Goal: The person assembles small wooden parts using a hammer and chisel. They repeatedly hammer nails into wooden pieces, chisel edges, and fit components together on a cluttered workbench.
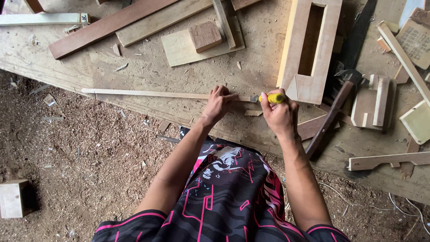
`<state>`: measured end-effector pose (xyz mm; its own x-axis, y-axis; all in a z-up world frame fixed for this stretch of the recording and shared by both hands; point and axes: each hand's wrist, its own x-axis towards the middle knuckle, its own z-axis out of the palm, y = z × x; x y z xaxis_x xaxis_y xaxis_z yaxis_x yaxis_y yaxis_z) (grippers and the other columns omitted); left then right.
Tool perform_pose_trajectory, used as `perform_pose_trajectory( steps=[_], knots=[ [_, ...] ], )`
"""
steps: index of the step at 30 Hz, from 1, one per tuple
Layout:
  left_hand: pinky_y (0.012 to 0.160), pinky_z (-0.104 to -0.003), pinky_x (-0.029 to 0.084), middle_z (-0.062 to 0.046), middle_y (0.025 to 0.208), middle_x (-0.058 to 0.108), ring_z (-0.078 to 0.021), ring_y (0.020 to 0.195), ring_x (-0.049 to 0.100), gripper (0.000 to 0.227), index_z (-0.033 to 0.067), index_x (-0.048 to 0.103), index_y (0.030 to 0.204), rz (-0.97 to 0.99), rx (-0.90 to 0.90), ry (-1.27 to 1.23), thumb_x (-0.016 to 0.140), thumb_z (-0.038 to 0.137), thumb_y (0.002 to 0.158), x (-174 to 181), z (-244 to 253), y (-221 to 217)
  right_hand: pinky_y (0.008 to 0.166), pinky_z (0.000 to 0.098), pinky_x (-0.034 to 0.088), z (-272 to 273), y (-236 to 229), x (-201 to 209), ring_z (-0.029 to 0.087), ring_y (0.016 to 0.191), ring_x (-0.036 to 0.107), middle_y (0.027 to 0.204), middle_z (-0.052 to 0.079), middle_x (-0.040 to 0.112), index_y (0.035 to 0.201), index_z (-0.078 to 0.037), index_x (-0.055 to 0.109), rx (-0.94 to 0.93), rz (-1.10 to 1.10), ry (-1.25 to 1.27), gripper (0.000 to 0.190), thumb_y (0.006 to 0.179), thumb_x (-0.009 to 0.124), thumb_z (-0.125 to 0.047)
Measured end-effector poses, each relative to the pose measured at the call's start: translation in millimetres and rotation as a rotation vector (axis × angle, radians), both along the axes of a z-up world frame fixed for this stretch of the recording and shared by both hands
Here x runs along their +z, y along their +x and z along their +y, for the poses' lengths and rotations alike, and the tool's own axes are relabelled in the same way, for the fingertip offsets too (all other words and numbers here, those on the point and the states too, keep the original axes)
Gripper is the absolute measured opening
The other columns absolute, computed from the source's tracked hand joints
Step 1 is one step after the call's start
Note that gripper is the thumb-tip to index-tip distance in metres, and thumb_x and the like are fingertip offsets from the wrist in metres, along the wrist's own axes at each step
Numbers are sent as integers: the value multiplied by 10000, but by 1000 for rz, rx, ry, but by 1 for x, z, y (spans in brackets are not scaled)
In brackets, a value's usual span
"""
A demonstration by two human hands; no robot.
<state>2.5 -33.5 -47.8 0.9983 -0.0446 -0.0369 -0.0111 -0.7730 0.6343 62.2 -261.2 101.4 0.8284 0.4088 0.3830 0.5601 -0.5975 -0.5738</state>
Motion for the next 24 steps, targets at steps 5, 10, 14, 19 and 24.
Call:
perform_pose_trajectory(
  steps=[5,10,14,19,24],
  knots=[
    [1160,-473,319,-101,1291,644,-261,1266,530,434,199,666,1406,-11,59,-133,662,366,1005,44,-6,6,452,302,533,9,-3,8,175,520,683,676,54,696,928,-62,610,-48,179,-8,237,1075,712,-216],
    [1188,-450,426,-121,1401,624,-269,1336,564,789,133,495,1543,-236,-31,-586,722,531,900,124,-26,27,553,379,554,11,-5,13,279,636,721,756,123,726,925,-27,608,-96,106,-36,299,942,817,-241],
    [1100,-450,512,-119,1323,686,-279,1248,642,703,112,620,1424,-276,-295,-457,788,516,874,165,-38,57,653,373,587,9,-8,9,267,757,751,904,124,767,1052,-56,683,-100,112,-143,182,894,758,-107],
    [940,-400,614,-98,1196,760,-260,1046,759,471,114,728,1267,-219,-384,-394,761,454,942,181,-42,67,654,356,638,-39,-6,-2,242,765,765,889,113,753,1077,-20,682,-182,520,-145,289,917,762,-247],
    [897,-418,605,-133,1211,736,-317,1039,744,447,99,711,1266,-213,-420,-340,777,372,919,185,-39,54,1067,560,390,-126,17,-52,466,1334,450,1498,370,378,1452,87,433,-715,629,-304,656,1006,691,-319]
  ],
)
